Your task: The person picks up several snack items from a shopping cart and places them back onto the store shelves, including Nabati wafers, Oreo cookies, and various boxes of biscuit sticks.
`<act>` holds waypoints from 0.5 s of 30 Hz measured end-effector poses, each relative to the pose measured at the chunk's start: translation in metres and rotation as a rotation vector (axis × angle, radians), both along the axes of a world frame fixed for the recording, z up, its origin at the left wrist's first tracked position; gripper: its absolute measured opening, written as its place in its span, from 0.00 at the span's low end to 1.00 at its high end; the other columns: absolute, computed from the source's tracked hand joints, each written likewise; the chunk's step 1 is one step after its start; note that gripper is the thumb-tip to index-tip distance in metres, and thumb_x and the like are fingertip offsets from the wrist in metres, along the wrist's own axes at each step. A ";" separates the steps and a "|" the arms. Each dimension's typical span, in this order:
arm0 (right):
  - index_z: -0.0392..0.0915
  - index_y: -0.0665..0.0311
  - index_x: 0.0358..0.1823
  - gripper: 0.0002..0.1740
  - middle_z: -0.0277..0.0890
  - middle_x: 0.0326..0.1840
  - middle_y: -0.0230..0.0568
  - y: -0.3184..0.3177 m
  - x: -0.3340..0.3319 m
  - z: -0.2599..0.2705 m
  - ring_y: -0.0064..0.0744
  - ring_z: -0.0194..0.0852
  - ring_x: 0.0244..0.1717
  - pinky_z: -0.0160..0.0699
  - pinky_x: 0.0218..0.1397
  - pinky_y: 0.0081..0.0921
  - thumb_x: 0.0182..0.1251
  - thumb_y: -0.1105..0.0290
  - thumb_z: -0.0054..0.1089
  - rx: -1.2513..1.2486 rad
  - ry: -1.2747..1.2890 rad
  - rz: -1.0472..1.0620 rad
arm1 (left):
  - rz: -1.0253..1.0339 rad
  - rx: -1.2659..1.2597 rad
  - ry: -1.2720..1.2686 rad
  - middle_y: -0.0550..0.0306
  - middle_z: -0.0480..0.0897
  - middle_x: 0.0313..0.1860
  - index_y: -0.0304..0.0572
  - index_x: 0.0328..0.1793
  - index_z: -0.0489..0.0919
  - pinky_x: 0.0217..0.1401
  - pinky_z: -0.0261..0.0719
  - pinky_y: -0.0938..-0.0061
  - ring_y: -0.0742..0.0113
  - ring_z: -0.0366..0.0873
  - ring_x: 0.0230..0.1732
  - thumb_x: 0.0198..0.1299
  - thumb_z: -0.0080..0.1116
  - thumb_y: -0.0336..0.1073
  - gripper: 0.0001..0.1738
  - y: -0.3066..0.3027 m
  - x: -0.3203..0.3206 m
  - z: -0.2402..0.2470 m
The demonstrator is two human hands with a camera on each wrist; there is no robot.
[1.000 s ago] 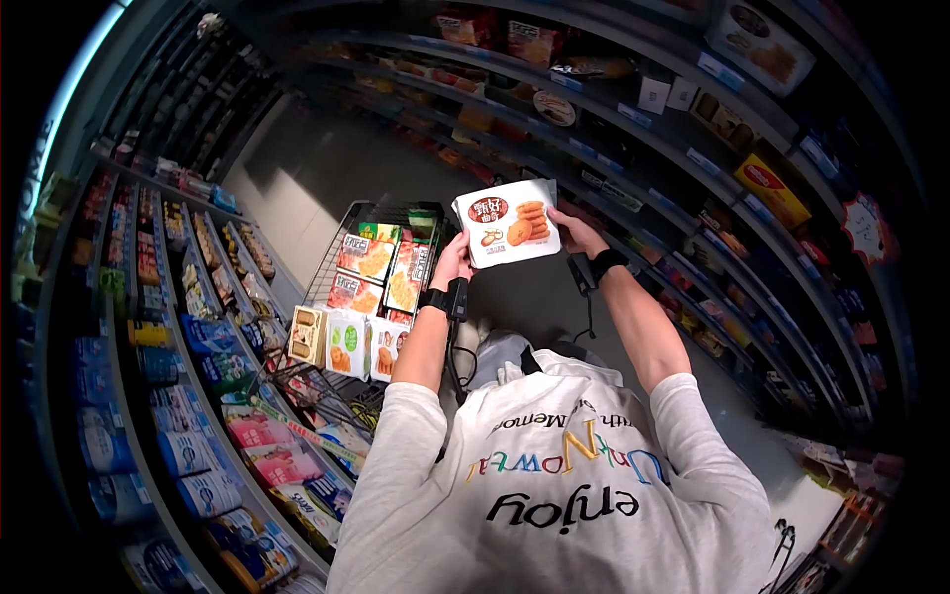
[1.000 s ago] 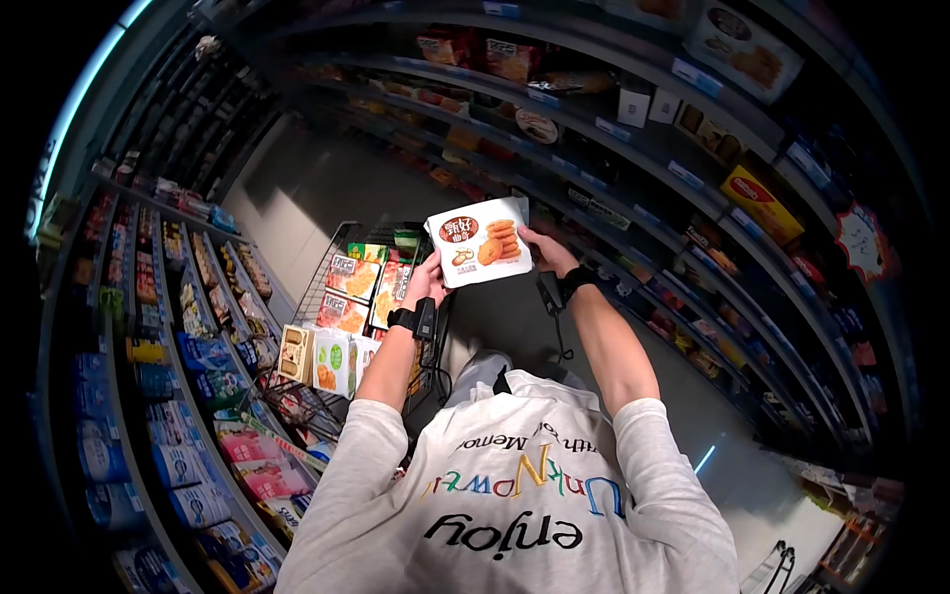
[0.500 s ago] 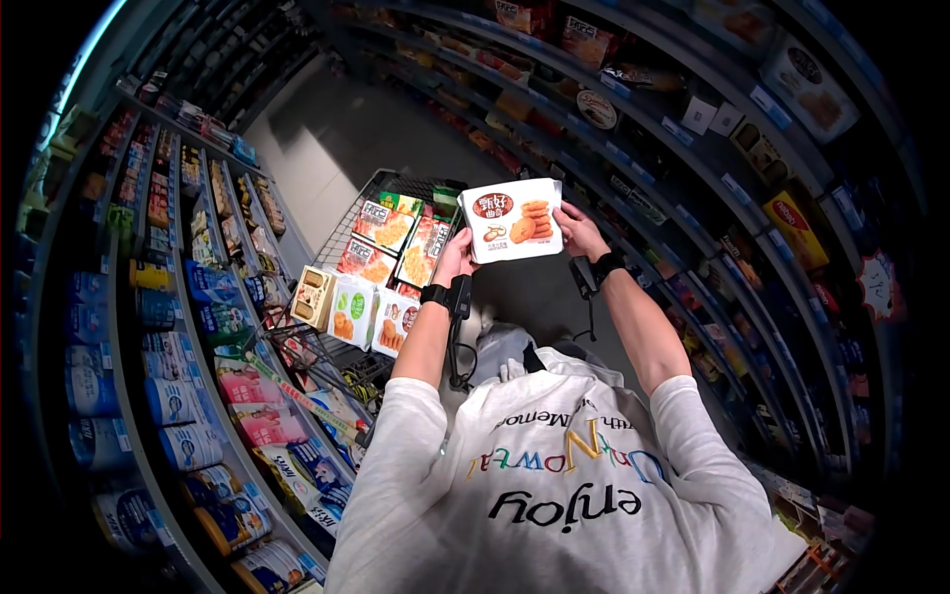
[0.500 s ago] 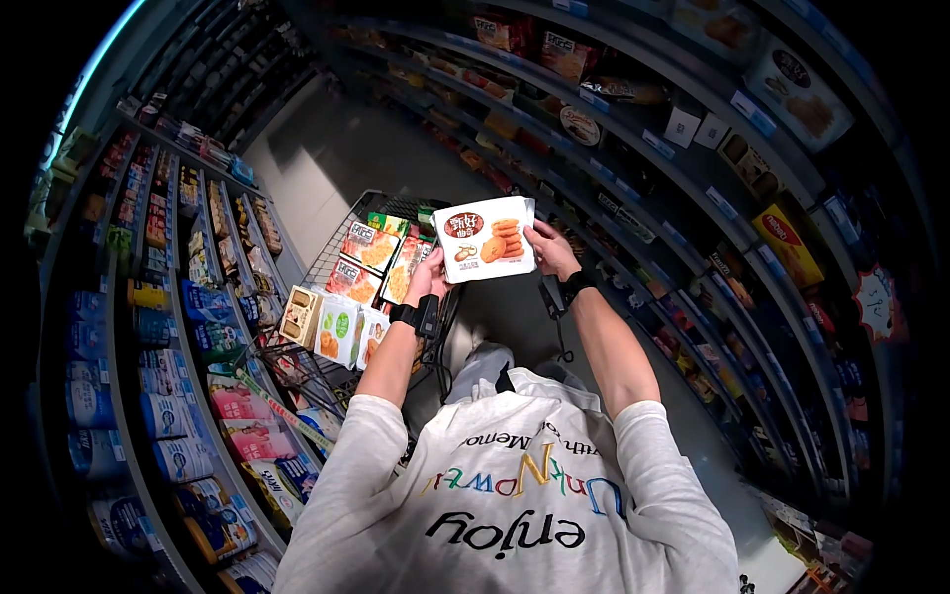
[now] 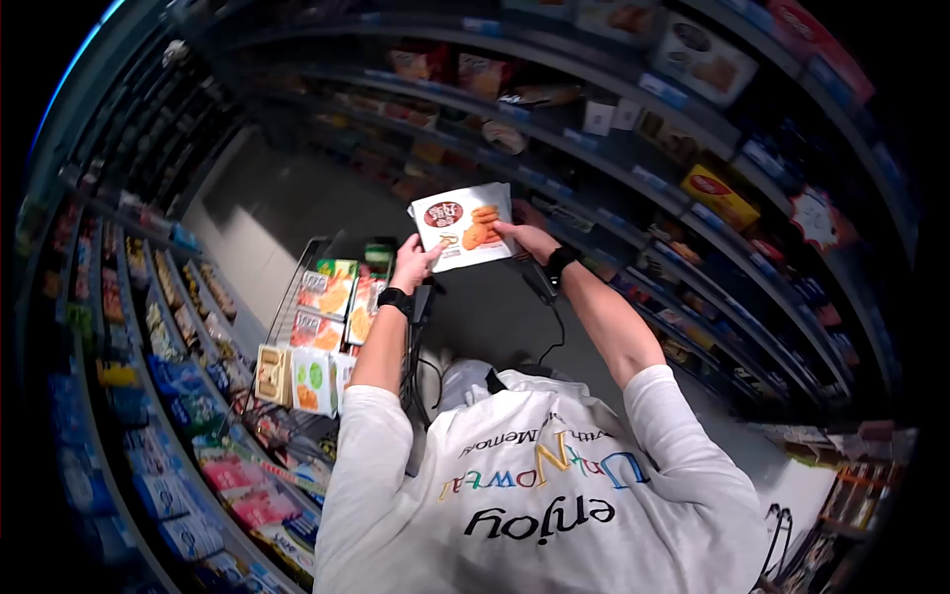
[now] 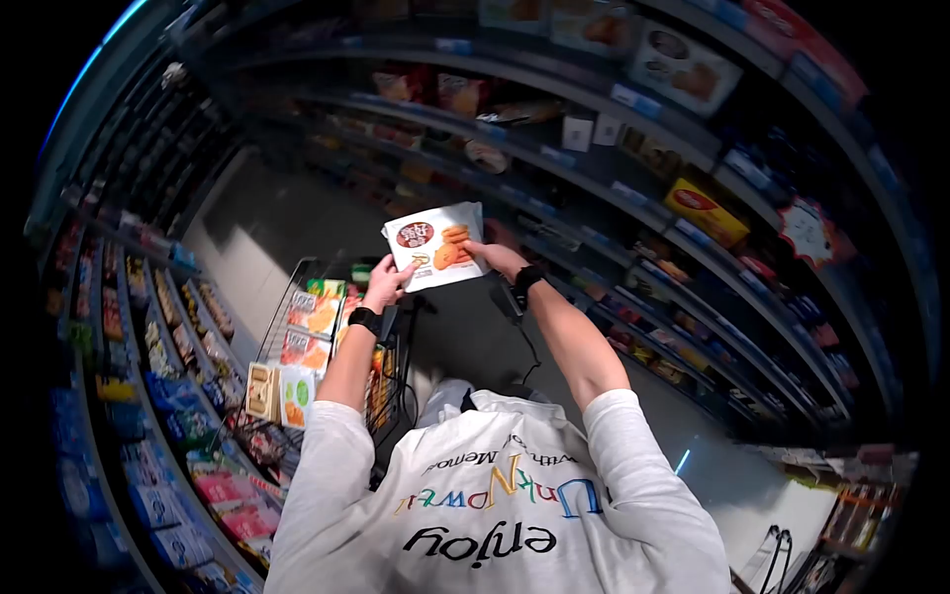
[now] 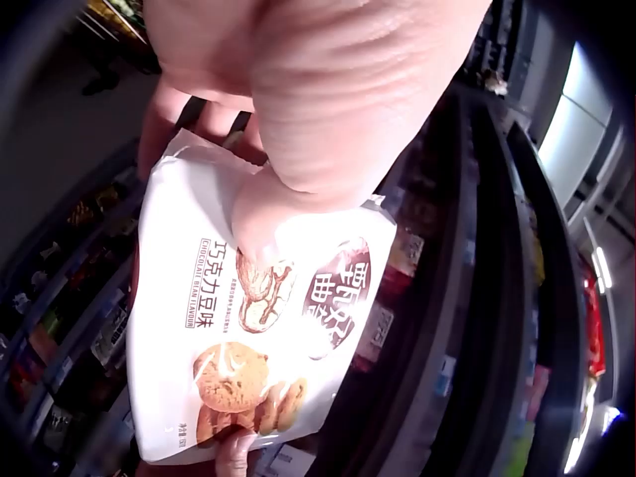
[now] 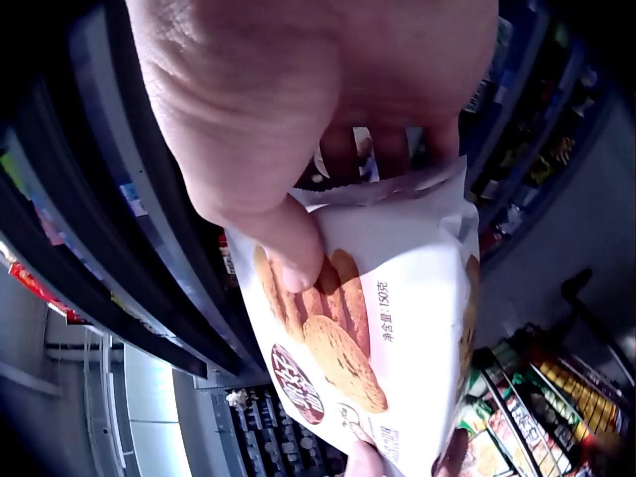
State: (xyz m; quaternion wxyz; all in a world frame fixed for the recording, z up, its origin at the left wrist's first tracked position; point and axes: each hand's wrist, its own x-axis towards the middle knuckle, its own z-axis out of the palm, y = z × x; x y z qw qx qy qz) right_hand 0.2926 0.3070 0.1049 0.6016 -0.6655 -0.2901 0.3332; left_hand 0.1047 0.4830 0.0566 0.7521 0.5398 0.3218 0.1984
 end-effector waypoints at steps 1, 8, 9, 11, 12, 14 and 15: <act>0.63 0.67 0.57 0.33 0.68 0.54 0.47 -0.002 0.011 0.015 0.37 0.68 0.53 0.66 0.55 0.28 0.50 0.67 0.66 0.001 -0.113 -0.036 | -0.071 0.047 0.035 0.52 0.79 0.43 0.34 0.54 0.67 0.33 0.77 0.78 0.69 0.78 0.38 0.53 0.56 0.21 0.21 -0.003 0.016 0.033; 0.62 0.68 0.51 0.24 0.71 0.46 0.53 -0.037 0.089 0.158 0.45 0.70 0.50 0.69 0.49 0.34 0.53 0.73 0.58 0.242 -0.525 -0.313 | -0.230 0.423 -0.259 0.54 0.78 0.46 0.35 0.55 0.67 0.50 0.70 0.76 0.69 0.75 0.46 0.53 0.53 0.21 0.21 -0.006 0.152 0.186; 0.62 0.69 0.51 0.23 0.70 0.47 0.54 -0.045 0.108 0.173 0.47 0.70 0.50 0.69 0.48 0.35 0.54 0.73 0.57 0.209 -0.655 -0.369 | -0.242 0.472 -0.287 0.54 0.78 0.46 0.35 0.54 0.68 0.51 0.70 0.76 0.68 0.75 0.46 0.53 0.52 0.21 0.20 -0.018 0.165 0.213; 0.63 0.69 0.50 0.23 0.69 0.47 0.56 -0.060 0.135 0.199 0.51 0.68 0.50 0.68 0.48 0.36 0.53 0.72 0.59 0.337 -0.726 -0.469 | -0.259 0.642 -0.354 0.53 0.79 0.44 0.32 0.51 0.71 0.48 0.71 0.76 0.70 0.75 0.45 0.53 0.51 0.22 0.17 -0.032 0.199 0.246; 0.63 0.69 0.50 0.23 0.69 0.47 0.56 -0.072 0.143 0.214 0.51 0.68 0.50 0.68 0.48 0.36 0.53 0.72 0.59 0.333 -0.733 -0.481 | -0.268 0.714 -0.389 0.50 0.80 0.43 0.31 0.49 0.72 0.47 0.72 0.75 0.66 0.76 0.44 0.54 0.52 0.24 0.15 -0.039 0.218 0.257; 0.65 0.67 0.48 0.21 0.67 0.47 0.56 -0.097 0.157 0.243 0.54 0.67 0.49 0.68 0.47 0.39 0.52 0.74 0.58 0.229 -1.190 -0.765 | -0.177 1.076 -0.380 0.40 0.80 0.39 0.31 0.45 0.75 0.43 0.73 0.70 0.52 0.79 0.41 0.53 0.55 0.29 0.13 -0.062 0.248 0.281; 0.65 0.67 0.48 0.21 0.67 0.47 0.56 -0.108 0.160 0.252 0.54 0.67 0.49 0.68 0.47 0.39 0.52 0.74 0.58 0.226 -1.197 -0.779 | -0.192 1.014 -0.389 0.39 0.79 0.36 0.31 0.42 0.76 0.43 0.73 0.66 0.43 0.76 0.41 0.52 0.56 0.31 0.12 -0.078 0.259 0.291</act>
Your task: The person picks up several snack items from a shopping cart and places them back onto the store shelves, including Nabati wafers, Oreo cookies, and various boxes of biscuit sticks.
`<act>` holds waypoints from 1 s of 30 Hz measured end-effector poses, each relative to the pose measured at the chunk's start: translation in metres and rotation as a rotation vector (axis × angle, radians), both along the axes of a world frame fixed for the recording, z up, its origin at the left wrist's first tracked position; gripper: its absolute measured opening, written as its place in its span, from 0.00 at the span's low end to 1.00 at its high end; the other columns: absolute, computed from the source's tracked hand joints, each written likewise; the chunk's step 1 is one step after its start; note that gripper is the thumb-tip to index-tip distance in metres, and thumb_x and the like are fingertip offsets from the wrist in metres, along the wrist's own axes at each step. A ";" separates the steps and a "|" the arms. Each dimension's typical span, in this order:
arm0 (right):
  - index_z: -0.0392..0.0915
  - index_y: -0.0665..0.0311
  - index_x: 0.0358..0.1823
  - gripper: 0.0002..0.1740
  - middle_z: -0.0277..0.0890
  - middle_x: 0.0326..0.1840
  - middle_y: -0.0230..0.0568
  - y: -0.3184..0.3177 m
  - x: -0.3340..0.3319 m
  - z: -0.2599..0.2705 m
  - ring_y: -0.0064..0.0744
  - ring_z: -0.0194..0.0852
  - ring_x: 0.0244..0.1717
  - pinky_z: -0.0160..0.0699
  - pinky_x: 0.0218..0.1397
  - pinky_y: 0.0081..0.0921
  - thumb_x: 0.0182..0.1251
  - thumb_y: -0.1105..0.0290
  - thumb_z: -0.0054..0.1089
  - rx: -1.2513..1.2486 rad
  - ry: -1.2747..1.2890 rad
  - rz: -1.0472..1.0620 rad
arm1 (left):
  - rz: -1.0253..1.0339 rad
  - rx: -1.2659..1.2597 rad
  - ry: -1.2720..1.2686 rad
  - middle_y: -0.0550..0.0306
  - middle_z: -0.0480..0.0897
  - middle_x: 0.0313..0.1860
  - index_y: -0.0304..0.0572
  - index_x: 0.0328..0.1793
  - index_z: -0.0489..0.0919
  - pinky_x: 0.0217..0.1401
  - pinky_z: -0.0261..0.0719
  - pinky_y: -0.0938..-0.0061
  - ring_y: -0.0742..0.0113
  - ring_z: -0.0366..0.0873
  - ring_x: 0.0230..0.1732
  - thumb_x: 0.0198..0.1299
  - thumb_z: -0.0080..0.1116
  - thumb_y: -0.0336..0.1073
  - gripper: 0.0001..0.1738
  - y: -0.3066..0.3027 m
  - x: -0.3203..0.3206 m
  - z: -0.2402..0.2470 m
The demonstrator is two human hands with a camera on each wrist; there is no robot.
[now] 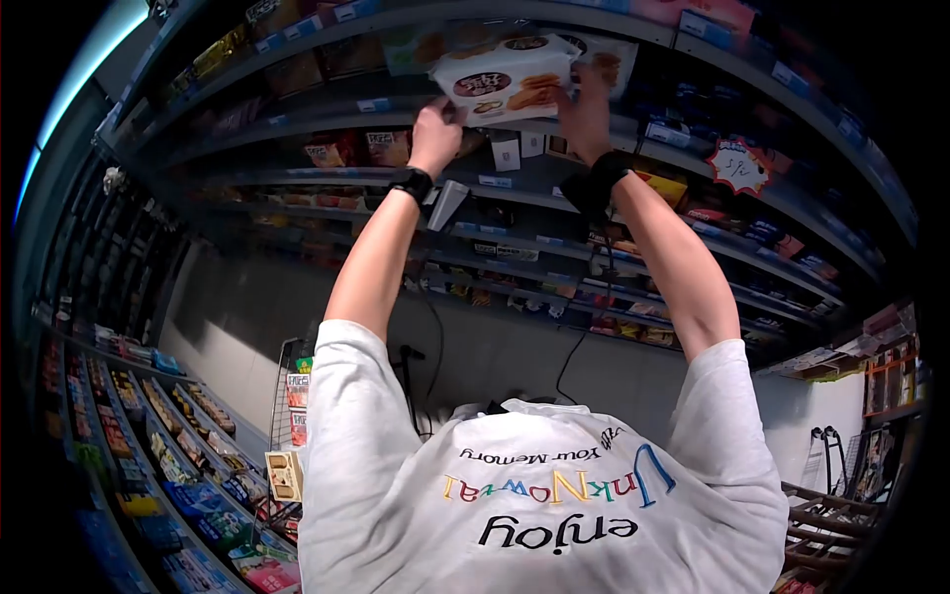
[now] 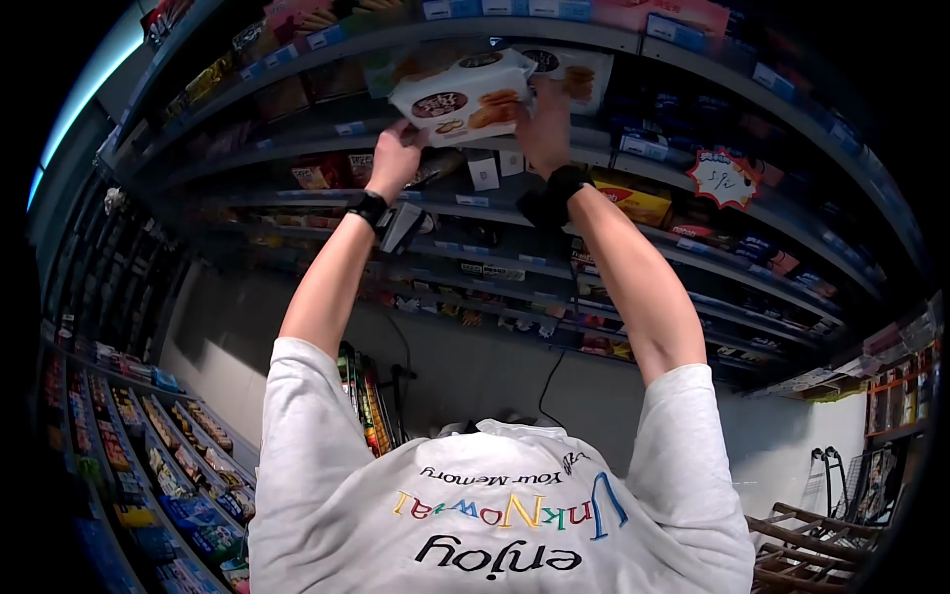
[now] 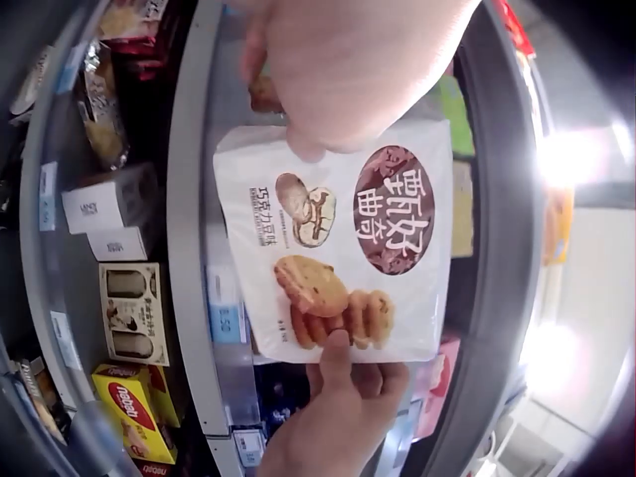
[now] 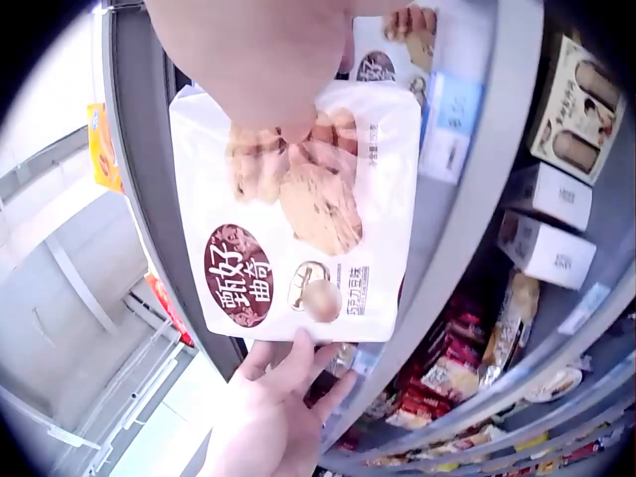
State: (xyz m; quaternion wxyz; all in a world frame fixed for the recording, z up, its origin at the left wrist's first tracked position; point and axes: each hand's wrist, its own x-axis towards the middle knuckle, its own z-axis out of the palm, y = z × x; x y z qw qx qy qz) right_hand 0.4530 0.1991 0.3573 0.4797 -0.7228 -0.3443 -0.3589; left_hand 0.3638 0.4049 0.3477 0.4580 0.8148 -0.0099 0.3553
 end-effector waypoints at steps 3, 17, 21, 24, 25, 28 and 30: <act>0.66 0.67 0.46 0.18 0.65 0.38 0.49 -0.031 0.009 0.019 0.49 0.68 0.38 0.68 0.41 0.38 0.53 0.77 0.57 0.060 -0.138 -0.217 | 0.154 0.247 -0.226 0.44 0.79 0.31 0.31 0.38 0.75 0.39 0.71 0.68 0.53 0.77 0.34 0.55 0.54 0.31 0.09 -0.030 0.052 0.005; 0.51 0.70 0.64 0.33 0.57 0.61 0.63 -0.076 0.060 -0.031 0.61 0.58 0.59 0.63 0.58 0.40 0.57 0.74 0.51 -0.091 0.231 -0.257 | -0.074 0.454 0.359 0.42 0.78 0.43 0.38 0.49 0.76 0.52 0.70 0.61 0.47 0.74 0.50 0.48 0.57 0.48 0.25 -0.100 0.120 -0.011; 0.52 0.68 0.65 0.34 0.49 0.66 0.60 -0.060 0.046 -0.043 0.59 0.44 0.68 0.49 0.67 0.48 0.55 0.72 0.50 -0.252 -0.029 -0.579 | -0.159 0.230 0.202 0.40 0.74 0.52 0.38 0.49 0.75 0.59 0.65 0.60 0.45 0.67 0.57 0.44 0.59 0.41 0.25 -0.091 0.118 -0.029; 0.53 0.64 0.65 0.33 0.44 0.70 0.57 -0.042 0.017 -0.055 0.56 0.36 0.71 0.38 0.70 0.51 0.55 0.72 0.48 -0.260 -0.073 -0.544 | 0.120 0.247 -0.201 0.38 0.68 0.58 0.36 0.51 0.72 0.61 0.62 0.58 0.43 0.63 0.60 0.43 0.57 0.33 0.24 -0.088 0.086 -0.043; 0.54 0.62 0.65 0.32 0.40 0.71 0.55 -0.034 0.008 -0.063 0.56 0.36 0.71 0.38 0.70 0.50 0.56 0.72 0.46 -0.246 -0.076 -0.501 | 0.182 0.229 -0.220 0.37 0.67 0.58 0.34 0.53 0.70 0.61 0.61 0.58 0.42 0.63 0.59 0.43 0.55 0.27 0.25 -0.081 0.080 -0.060; 0.55 0.60 0.65 0.31 0.39 0.72 0.55 -0.002 -0.022 -0.103 0.57 0.35 0.71 0.38 0.70 0.50 0.56 0.73 0.45 -0.296 -0.044 -0.364 | 0.287 0.072 -0.204 0.39 0.69 0.55 0.33 0.52 0.69 0.61 0.60 0.59 0.42 0.63 0.59 0.43 0.54 0.25 0.25 -0.061 0.029 -0.113; 0.57 0.60 0.64 0.30 0.39 0.72 0.55 0.025 -0.045 -0.142 0.56 0.35 0.72 0.41 0.69 0.50 0.56 0.73 0.45 -0.317 -0.023 -0.248 | 0.343 -0.180 0.131 0.38 0.69 0.54 0.34 0.53 0.69 0.60 0.61 0.60 0.42 0.63 0.57 0.45 0.54 0.25 0.24 -0.047 -0.027 -0.173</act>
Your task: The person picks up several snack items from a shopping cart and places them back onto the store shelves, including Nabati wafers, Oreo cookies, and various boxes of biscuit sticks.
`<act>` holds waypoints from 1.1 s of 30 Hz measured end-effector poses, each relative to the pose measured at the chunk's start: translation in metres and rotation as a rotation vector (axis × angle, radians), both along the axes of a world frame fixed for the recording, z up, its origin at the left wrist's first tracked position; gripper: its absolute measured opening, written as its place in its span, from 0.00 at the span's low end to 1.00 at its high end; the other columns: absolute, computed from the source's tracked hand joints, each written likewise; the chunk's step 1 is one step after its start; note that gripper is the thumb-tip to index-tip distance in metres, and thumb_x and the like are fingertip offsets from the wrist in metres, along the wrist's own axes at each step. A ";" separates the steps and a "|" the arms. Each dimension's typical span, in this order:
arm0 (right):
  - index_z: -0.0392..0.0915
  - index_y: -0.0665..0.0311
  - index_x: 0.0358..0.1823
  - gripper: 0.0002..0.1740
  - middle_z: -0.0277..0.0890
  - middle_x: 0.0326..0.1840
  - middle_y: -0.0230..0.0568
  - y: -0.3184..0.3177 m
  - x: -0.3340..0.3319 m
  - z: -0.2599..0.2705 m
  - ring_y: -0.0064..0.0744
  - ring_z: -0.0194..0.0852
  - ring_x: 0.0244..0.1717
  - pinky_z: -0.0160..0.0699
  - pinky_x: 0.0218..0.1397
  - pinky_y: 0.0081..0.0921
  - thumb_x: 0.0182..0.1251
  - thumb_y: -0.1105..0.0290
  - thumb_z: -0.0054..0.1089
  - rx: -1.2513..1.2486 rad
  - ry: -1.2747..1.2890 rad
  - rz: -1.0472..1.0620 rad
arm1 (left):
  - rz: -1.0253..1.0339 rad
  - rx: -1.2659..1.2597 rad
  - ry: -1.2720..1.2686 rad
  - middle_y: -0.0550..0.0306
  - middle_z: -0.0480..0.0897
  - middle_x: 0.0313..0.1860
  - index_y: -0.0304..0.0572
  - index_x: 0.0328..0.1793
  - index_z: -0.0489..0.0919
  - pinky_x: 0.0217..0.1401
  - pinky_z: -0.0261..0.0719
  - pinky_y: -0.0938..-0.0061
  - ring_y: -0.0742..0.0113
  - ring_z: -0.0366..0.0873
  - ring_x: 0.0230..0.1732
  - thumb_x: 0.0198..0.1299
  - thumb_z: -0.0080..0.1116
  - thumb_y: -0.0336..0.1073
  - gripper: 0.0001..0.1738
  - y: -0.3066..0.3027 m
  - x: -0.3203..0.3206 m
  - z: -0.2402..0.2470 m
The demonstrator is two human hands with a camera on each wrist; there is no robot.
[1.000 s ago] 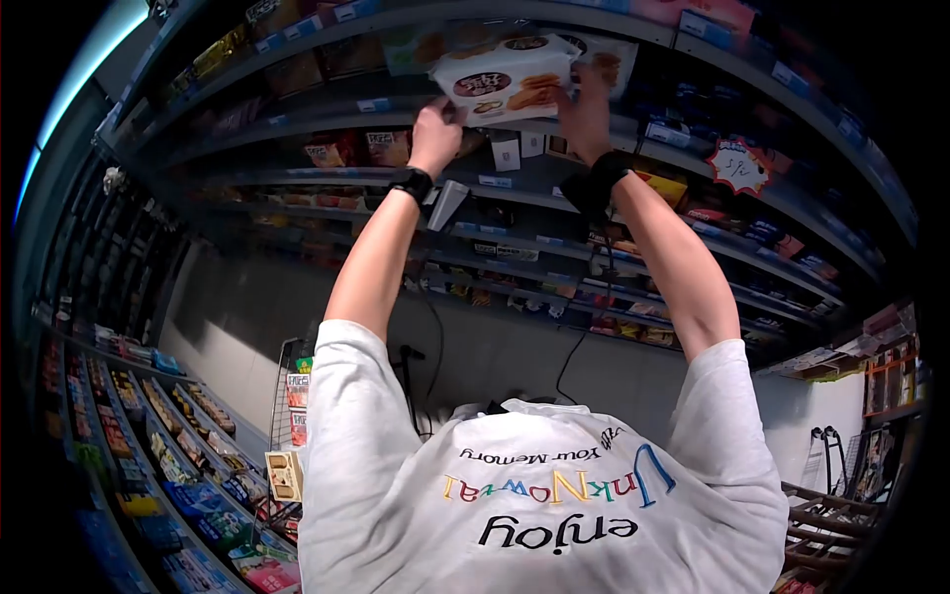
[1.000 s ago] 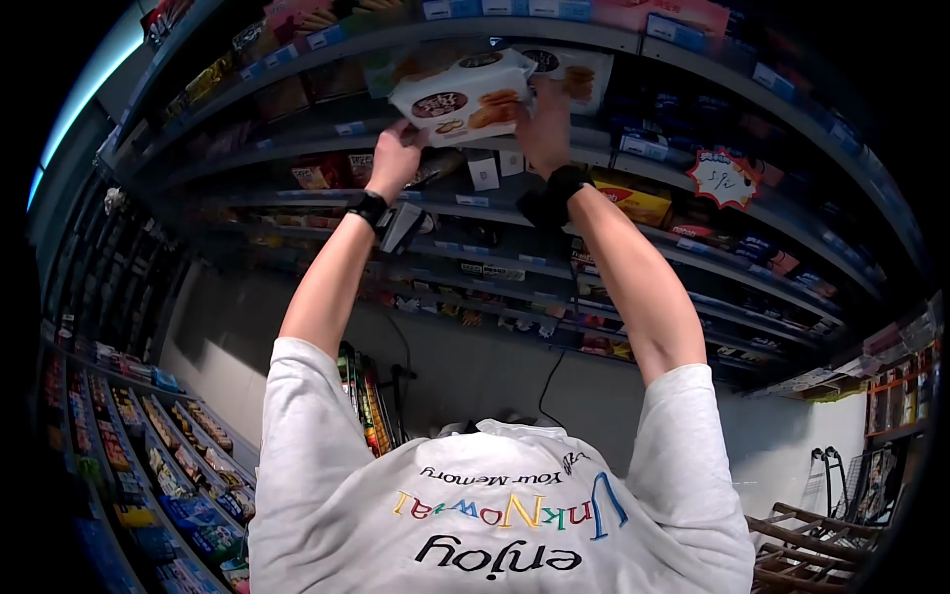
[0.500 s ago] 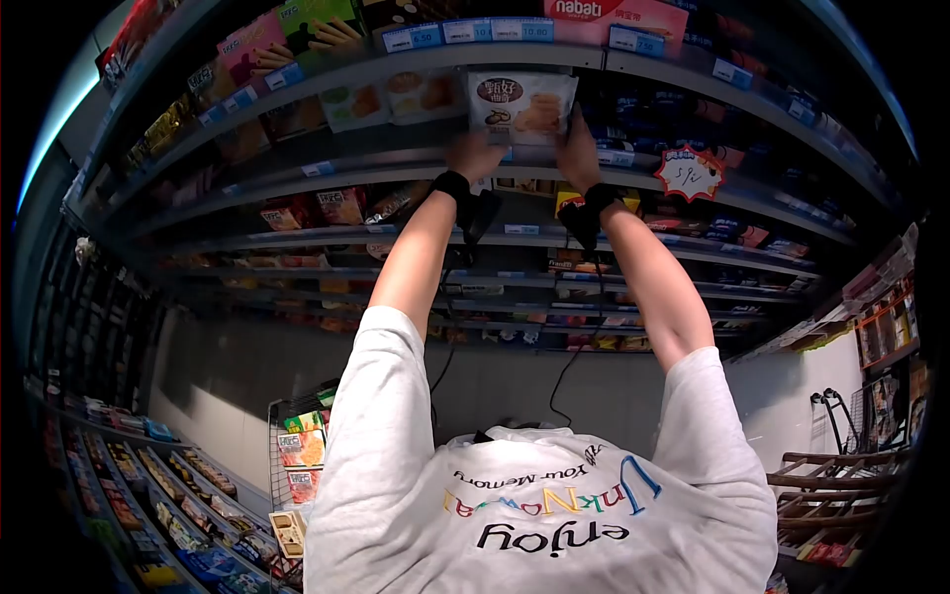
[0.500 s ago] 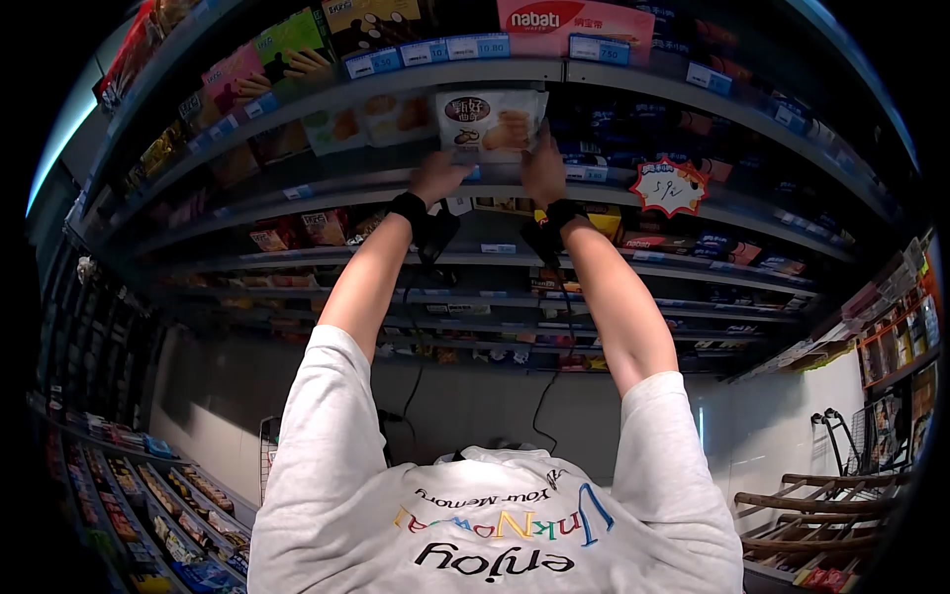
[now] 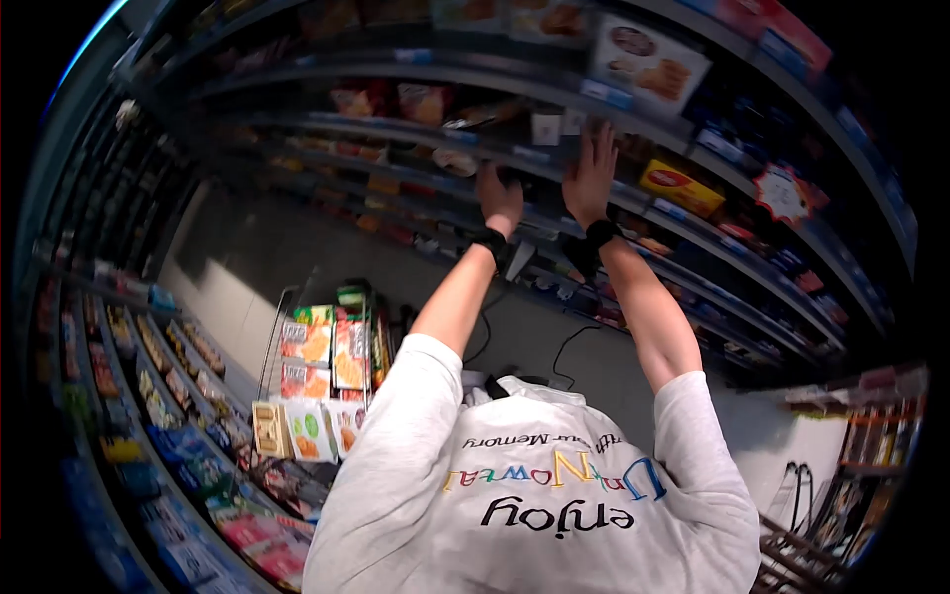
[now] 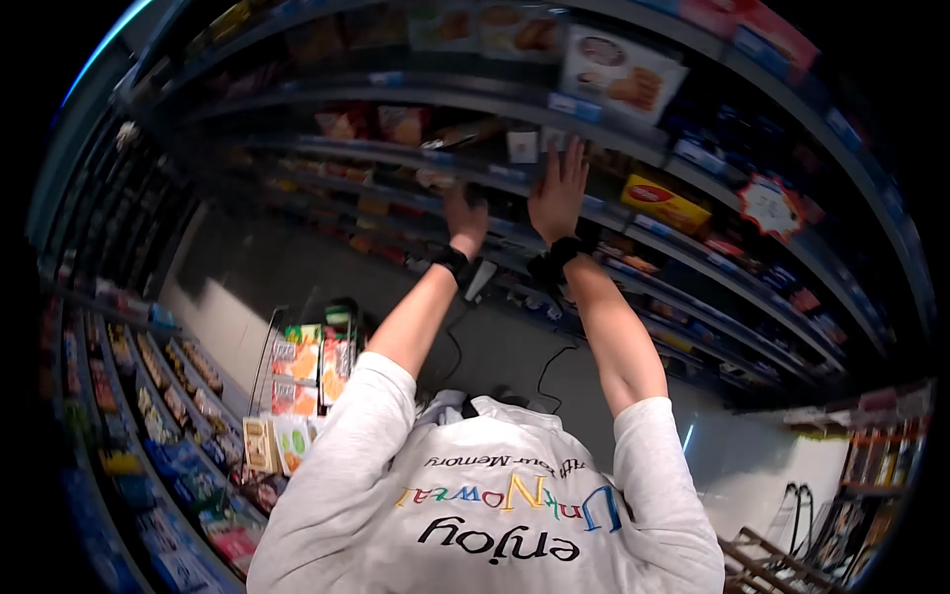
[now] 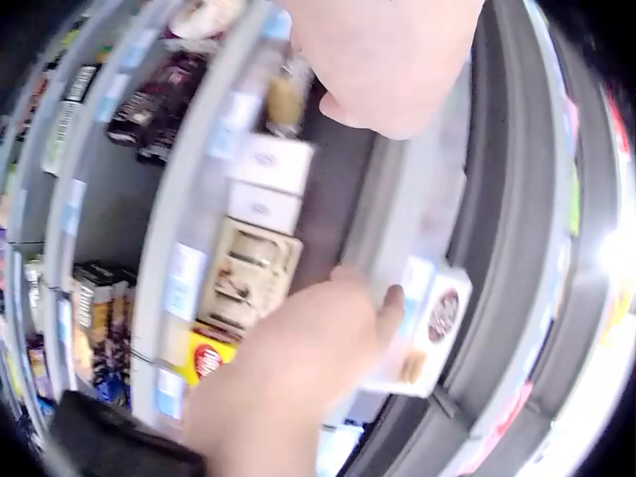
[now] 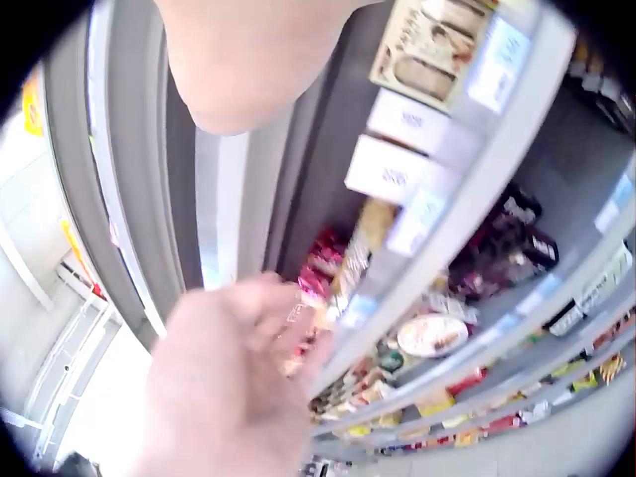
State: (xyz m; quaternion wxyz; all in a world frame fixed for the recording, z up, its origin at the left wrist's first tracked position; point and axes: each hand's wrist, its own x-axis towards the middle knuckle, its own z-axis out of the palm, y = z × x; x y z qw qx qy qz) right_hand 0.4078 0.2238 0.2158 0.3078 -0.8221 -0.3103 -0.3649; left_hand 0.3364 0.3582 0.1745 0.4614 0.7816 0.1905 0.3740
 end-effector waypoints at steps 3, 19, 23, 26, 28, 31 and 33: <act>0.61 0.61 0.61 0.27 0.41 0.71 0.55 0.044 -0.042 -0.073 0.55 0.37 0.71 0.46 0.67 0.51 0.57 0.74 0.47 -0.074 0.216 0.167 | 0.201 -0.279 0.087 0.43 0.78 0.37 0.32 0.42 0.74 0.49 0.71 0.64 0.46 0.74 0.43 0.46 0.49 0.24 0.14 0.032 -0.098 -0.121; 0.75 0.64 0.42 0.15 0.70 0.48 0.47 0.238 -0.333 -0.218 0.48 0.67 0.49 0.66 0.55 0.36 0.54 0.72 0.46 -0.824 0.859 1.131 | 0.928 -0.774 0.194 0.60 0.73 0.23 0.34 0.40 0.74 0.17 0.63 0.83 0.76 0.71 0.21 0.53 0.49 0.27 0.08 0.107 -0.592 -0.374; 0.75 0.67 0.40 0.14 0.75 0.37 0.52 0.263 -0.387 -0.225 0.49 0.73 0.41 0.72 0.47 0.36 0.52 0.76 0.43 -0.813 1.004 1.246 | 0.956 -1.040 0.031 0.64 0.73 0.23 0.37 0.35 0.77 0.22 0.67 0.81 0.77 0.69 0.23 0.52 0.51 0.29 0.06 0.092 -0.598 -0.318; 0.76 0.67 0.39 0.12 0.75 0.39 0.55 0.284 -0.422 -0.230 0.51 0.73 0.44 0.71 0.49 0.38 0.54 0.74 0.47 -0.952 1.126 1.219 | 0.997 -1.149 0.004 0.60 0.79 0.30 0.35 0.39 0.79 0.27 0.73 0.80 0.74 0.75 0.29 0.51 0.53 0.29 0.10 0.097 -0.600 -0.326; 0.76 0.67 0.40 0.12 0.75 0.39 0.54 0.296 -0.441 -0.251 0.51 0.73 0.43 0.72 0.47 0.37 0.55 0.74 0.47 -0.989 1.136 1.247 | 1.030 -1.009 0.137 0.59 0.79 0.32 0.35 0.41 0.79 0.28 0.73 0.80 0.73 0.75 0.30 0.51 0.53 0.27 0.11 0.108 -0.591 -0.315; 0.76 0.68 0.41 0.14 0.75 0.39 0.56 0.309 -0.467 -0.290 0.50 0.74 0.42 0.72 0.47 0.35 0.54 0.74 0.47 -0.958 1.327 1.224 | 1.022 -1.012 0.185 0.55 0.81 0.34 0.33 0.43 0.79 0.39 0.74 0.78 0.70 0.76 0.33 0.48 0.57 0.27 0.14 0.122 -0.595 -0.332; 0.74 0.68 0.46 0.18 0.76 0.39 0.57 0.317 -0.478 -0.319 0.49 0.74 0.43 0.72 0.48 0.34 0.52 0.70 0.51 -1.063 1.313 1.212 | 0.985 -0.998 0.255 0.55 0.81 0.32 0.32 0.40 0.80 0.39 0.74 0.78 0.70 0.77 0.33 0.47 0.58 0.27 0.12 0.133 -0.598 -0.321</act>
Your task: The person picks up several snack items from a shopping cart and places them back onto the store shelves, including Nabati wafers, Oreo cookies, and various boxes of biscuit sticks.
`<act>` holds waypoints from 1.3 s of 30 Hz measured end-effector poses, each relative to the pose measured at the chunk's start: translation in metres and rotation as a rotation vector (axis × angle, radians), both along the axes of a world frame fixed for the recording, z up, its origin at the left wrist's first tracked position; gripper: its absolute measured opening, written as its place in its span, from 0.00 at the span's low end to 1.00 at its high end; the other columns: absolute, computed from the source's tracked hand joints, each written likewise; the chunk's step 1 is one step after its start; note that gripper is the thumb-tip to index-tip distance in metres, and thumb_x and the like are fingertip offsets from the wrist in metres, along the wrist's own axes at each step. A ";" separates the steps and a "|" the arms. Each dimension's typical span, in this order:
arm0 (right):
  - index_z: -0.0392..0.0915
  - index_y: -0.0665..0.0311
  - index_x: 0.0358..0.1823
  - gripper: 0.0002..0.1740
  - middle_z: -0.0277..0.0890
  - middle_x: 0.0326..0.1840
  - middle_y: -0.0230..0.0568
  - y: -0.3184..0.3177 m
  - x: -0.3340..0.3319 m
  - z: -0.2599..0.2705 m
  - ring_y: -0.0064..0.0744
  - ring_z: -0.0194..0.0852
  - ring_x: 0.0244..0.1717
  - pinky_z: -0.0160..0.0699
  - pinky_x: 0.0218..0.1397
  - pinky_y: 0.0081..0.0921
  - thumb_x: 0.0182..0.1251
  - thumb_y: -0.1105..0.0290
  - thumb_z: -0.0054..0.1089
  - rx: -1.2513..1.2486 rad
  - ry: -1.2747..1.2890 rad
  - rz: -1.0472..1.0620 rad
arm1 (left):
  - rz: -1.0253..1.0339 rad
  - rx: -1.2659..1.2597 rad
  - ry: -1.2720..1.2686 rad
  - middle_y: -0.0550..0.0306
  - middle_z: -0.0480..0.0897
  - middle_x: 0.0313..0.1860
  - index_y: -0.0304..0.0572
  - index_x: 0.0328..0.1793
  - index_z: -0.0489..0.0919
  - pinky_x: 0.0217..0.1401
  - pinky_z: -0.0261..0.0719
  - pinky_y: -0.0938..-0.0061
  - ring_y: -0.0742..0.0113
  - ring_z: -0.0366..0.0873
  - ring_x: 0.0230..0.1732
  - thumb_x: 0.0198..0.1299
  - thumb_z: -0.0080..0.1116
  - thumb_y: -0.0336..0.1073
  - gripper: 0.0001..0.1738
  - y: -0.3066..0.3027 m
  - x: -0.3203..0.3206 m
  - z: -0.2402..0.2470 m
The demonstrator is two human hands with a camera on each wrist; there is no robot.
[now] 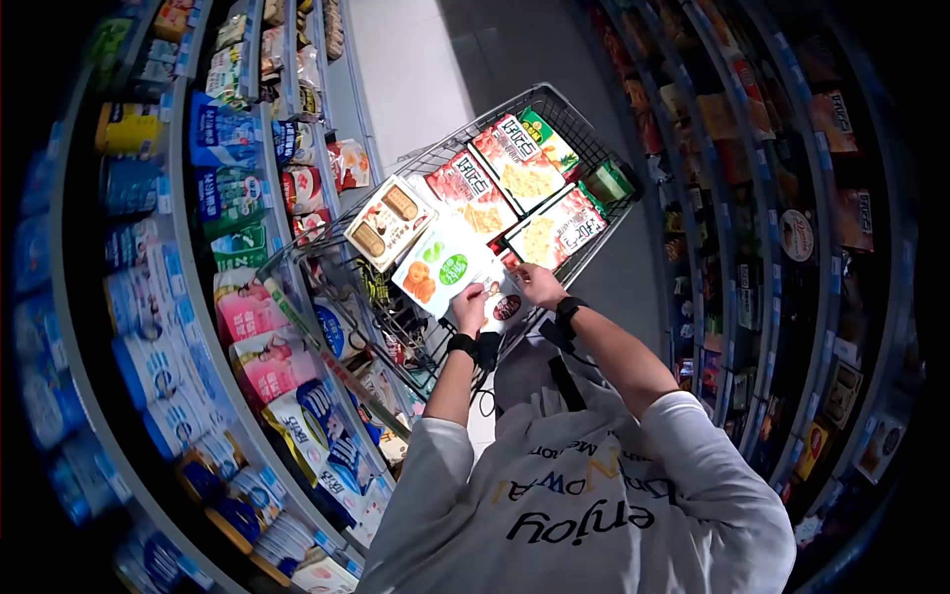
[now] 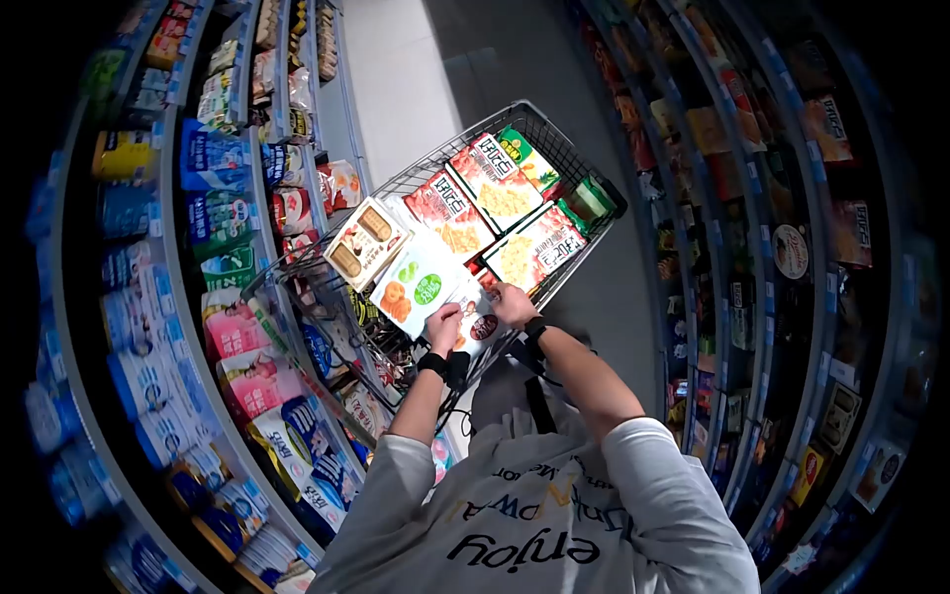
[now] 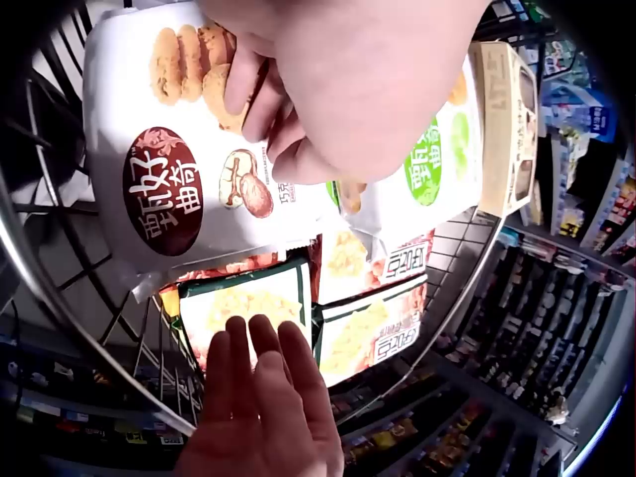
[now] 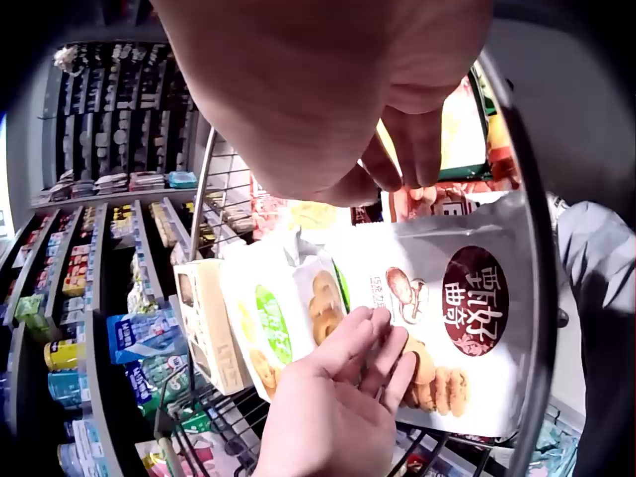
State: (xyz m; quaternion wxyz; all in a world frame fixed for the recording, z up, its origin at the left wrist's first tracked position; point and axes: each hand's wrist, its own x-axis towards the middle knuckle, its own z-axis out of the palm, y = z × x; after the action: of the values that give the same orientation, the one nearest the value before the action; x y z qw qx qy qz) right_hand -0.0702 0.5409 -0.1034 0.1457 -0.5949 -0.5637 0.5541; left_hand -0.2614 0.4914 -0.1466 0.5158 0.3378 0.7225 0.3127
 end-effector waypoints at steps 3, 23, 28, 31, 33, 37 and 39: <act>0.70 0.70 0.51 0.24 0.76 0.43 0.53 0.005 -0.016 -0.031 0.43 0.76 0.45 0.72 0.50 0.30 0.52 0.67 0.56 -0.176 -0.035 0.033 | 0.058 -0.043 -0.072 0.58 0.80 0.26 0.30 0.32 0.82 0.31 0.71 0.83 0.76 0.73 0.26 0.48 0.59 0.27 0.06 0.008 -0.001 0.008; 0.68 0.71 0.55 0.41 0.77 0.41 0.50 0.060 0.005 0.002 0.37 0.76 0.42 0.71 0.48 0.27 0.38 0.57 0.69 -0.415 0.014 -0.013 | 0.196 -0.422 -0.286 0.50 0.82 0.31 0.27 0.30 0.80 0.32 0.76 0.80 0.66 0.79 0.30 0.45 0.57 0.28 0.08 0.068 -0.029 0.012; 0.70 0.69 0.54 0.34 0.79 0.38 0.46 0.097 0.056 0.056 0.32 0.76 0.39 0.72 0.46 0.26 0.43 0.63 0.69 -0.221 0.083 -0.146 | 0.125 -0.519 -0.253 0.45 0.81 0.33 0.26 0.36 0.77 0.35 0.79 0.73 0.60 0.80 0.34 0.53 0.51 0.34 0.14 0.108 -0.045 0.000; 0.68 0.74 0.55 0.37 0.78 0.37 0.49 0.100 0.082 0.074 0.32 0.76 0.38 0.74 0.43 0.26 0.44 0.62 0.70 -0.150 0.026 -0.315 | -0.069 -0.523 -0.215 0.48 0.80 0.25 0.30 0.30 0.77 0.24 0.74 0.74 0.63 0.78 0.22 0.57 0.49 0.39 0.16 0.136 -0.037 0.017; 0.68 0.75 0.54 0.37 0.78 0.36 0.48 0.101 0.096 0.100 0.31 0.76 0.36 0.74 0.42 0.25 0.44 0.61 0.71 -0.150 -0.055 -0.435 | -0.067 -0.403 -0.366 0.50 0.80 0.24 0.33 0.28 0.76 0.23 0.74 0.74 0.65 0.77 0.20 0.58 0.50 0.39 0.15 0.158 -0.015 0.038; 0.72 0.70 0.51 0.29 0.79 0.37 0.40 0.084 0.124 0.132 0.24 0.76 0.36 0.75 0.40 0.23 0.47 0.66 0.70 -0.251 0.276 -0.529 | -0.206 0.208 -0.071 0.50 0.78 0.43 0.31 0.49 0.73 0.53 0.68 0.75 0.61 0.74 0.46 0.52 0.60 0.36 0.20 0.180 0.070 0.099; 0.72 0.70 0.51 0.29 0.79 0.37 0.39 0.067 0.133 0.139 0.24 0.76 0.36 0.75 0.41 0.23 0.47 0.67 0.70 -0.232 0.309 -0.470 | -0.545 0.496 0.116 0.44 0.72 0.53 0.30 0.53 0.71 0.57 0.65 0.72 0.61 0.68 0.55 0.52 0.62 0.37 0.25 0.184 0.102 0.112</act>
State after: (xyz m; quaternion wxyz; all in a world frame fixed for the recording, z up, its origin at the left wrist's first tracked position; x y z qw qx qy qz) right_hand 0.0626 0.6082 0.0360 0.2850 -0.6304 -0.3150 0.6497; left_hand -0.1590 0.6759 -0.0347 0.4410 0.6497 0.5362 0.3097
